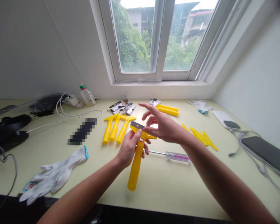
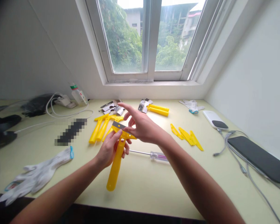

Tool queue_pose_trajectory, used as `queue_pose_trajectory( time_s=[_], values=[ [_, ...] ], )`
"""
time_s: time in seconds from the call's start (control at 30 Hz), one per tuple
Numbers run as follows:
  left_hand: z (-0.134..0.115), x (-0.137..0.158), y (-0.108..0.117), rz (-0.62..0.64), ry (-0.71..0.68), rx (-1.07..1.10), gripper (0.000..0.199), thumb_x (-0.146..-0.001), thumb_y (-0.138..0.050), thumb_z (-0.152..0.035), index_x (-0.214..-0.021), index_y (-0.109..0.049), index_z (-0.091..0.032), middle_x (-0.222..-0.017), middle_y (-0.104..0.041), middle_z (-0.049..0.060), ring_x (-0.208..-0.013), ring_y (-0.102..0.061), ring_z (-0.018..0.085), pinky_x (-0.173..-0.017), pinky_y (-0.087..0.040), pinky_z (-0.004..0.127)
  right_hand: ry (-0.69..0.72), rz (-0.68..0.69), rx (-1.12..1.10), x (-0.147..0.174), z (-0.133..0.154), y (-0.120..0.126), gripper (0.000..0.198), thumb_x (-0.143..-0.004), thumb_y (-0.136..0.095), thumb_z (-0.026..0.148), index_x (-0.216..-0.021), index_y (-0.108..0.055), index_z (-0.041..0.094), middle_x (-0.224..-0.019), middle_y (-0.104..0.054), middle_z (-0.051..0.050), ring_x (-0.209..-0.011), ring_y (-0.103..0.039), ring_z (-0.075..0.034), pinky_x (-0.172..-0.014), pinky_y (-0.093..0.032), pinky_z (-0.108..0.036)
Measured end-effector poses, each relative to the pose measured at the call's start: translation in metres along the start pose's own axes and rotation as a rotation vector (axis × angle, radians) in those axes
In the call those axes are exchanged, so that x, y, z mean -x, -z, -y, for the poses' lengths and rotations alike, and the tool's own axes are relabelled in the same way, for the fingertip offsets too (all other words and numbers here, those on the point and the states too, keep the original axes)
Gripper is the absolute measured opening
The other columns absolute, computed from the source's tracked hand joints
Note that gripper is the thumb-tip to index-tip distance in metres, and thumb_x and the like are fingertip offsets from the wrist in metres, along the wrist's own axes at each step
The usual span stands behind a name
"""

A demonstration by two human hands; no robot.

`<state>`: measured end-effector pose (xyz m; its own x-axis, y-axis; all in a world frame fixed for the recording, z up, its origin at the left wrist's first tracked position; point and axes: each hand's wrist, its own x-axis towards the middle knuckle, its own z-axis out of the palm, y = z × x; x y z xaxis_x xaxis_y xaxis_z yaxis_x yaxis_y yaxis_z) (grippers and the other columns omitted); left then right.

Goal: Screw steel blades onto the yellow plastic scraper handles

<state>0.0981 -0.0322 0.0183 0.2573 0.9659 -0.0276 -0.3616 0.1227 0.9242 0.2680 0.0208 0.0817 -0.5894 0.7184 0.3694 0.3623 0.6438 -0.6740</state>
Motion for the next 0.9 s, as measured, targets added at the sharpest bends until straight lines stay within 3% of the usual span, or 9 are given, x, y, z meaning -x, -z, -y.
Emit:
queue_pose_trajectory(
  time_s=[0.27,0.4,0.5,0.57,0.63,0.77,0.9],
  values=[
    [0.008,-0.006,0.001,-0.114,0.087,0.072,0.035,-0.087,-0.063,-0.050,-0.094,-0.052,-0.018,-0.068,-0.064,0.000,-0.039,-0.055,0.010,-0.035,-0.038,0.018,0.025,-0.009,0.134,-0.002,0.001,-0.014,0.074,-0.086,-0.064,0.019,-0.151,-0.030,0.031,-0.109,-0.063,-0.005,-0.076,-0.063,-0.012,-0.078,-0.055,-0.032],
    [0.011,-0.010,0.005,-0.158,0.101,0.062,0.034,-0.085,-0.064,-0.049,-0.089,-0.051,-0.018,-0.067,-0.062,-0.001,-0.036,-0.051,0.009,-0.033,-0.035,0.019,-0.012,-0.029,0.161,0.001,-0.011,0.000,0.065,-0.089,-0.058,0.020,-0.149,-0.033,0.026,-0.110,-0.065,-0.005,-0.078,-0.064,-0.012,-0.079,-0.054,-0.030],
    [0.012,-0.012,0.011,-0.191,0.130,0.049,0.034,-0.084,-0.065,-0.049,-0.087,-0.050,-0.018,-0.066,-0.062,-0.001,-0.036,-0.051,0.009,-0.034,-0.036,0.019,-0.196,-0.099,0.338,0.021,-0.040,0.029,0.049,-0.094,-0.050,0.027,-0.142,-0.044,0.027,-0.108,-0.069,-0.004,-0.087,-0.065,-0.013,-0.082,-0.053,-0.028],
    [0.012,-0.014,0.016,-0.205,0.143,0.049,0.034,-0.083,-0.065,-0.049,-0.087,-0.050,-0.018,-0.066,-0.062,-0.001,-0.037,-0.052,0.009,-0.034,-0.037,0.019,-0.491,-0.072,0.591,0.043,-0.064,0.051,0.043,-0.094,-0.047,0.029,-0.137,-0.050,0.029,-0.111,-0.071,-0.001,-0.092,-0.066,-0.013,-0.085,-0.051,-0.026],
    [0.012,-0.015,0.019,-0.221,0.148,0.052,0.034,-0.082,-0.066,-0.048,-0.087,-0.049,-0.019,-0.066,-0.062,-0.001,-0.037,-0.052,0.010,-0.034,-0.037,0.019,-0.643,-0.068,0.691,0.067,-0.086,0.066,0.041,-0.091,-0.049,0.029,-0.129,-0.058,0.020,-0.110,-0.072,-0.008,-0.094,-0.067,-0.020,-0.082,-0.050,-0.031],
    [0.014,-0.018,0.022,-0.236,0.162,0.055,0.035,-0.082,-0.067,-0.048,-0.088,-0.049,-0.018,-0.068,-0.062,0.000,-0.038,-0.054,0.009,-0.035,-0.038,0.019,-0.793,0.001,0.791,0.097,-0.113,0.072,0.046,-0.087,-0.050,0.036,-0.127,-0.061,0.017,-0.111,-0.072,-0.012,-0.090,-0.068,-0.025,-0.073,-0.048,-0.033],
    [0.018,-0.019,0.024,-0.218,0.179,0.064,0.038,-0.084,-0.065,-0.051,-0.090,-0.048,-0.018,-0.071,-0.063,0.001,-0.040,-0.055,0.009,-0.036,-0.040,0.019,-0.839,0.088,0.872,0.098,-0.117,0.061,0.045,-0.083,-0.052,0.031,-0.124,-0.064,0.019,-0.107,-0.074,-0.013,-0.089,-0.068,-0.027,-0.073,-0.045,-0.034]
  ],
)
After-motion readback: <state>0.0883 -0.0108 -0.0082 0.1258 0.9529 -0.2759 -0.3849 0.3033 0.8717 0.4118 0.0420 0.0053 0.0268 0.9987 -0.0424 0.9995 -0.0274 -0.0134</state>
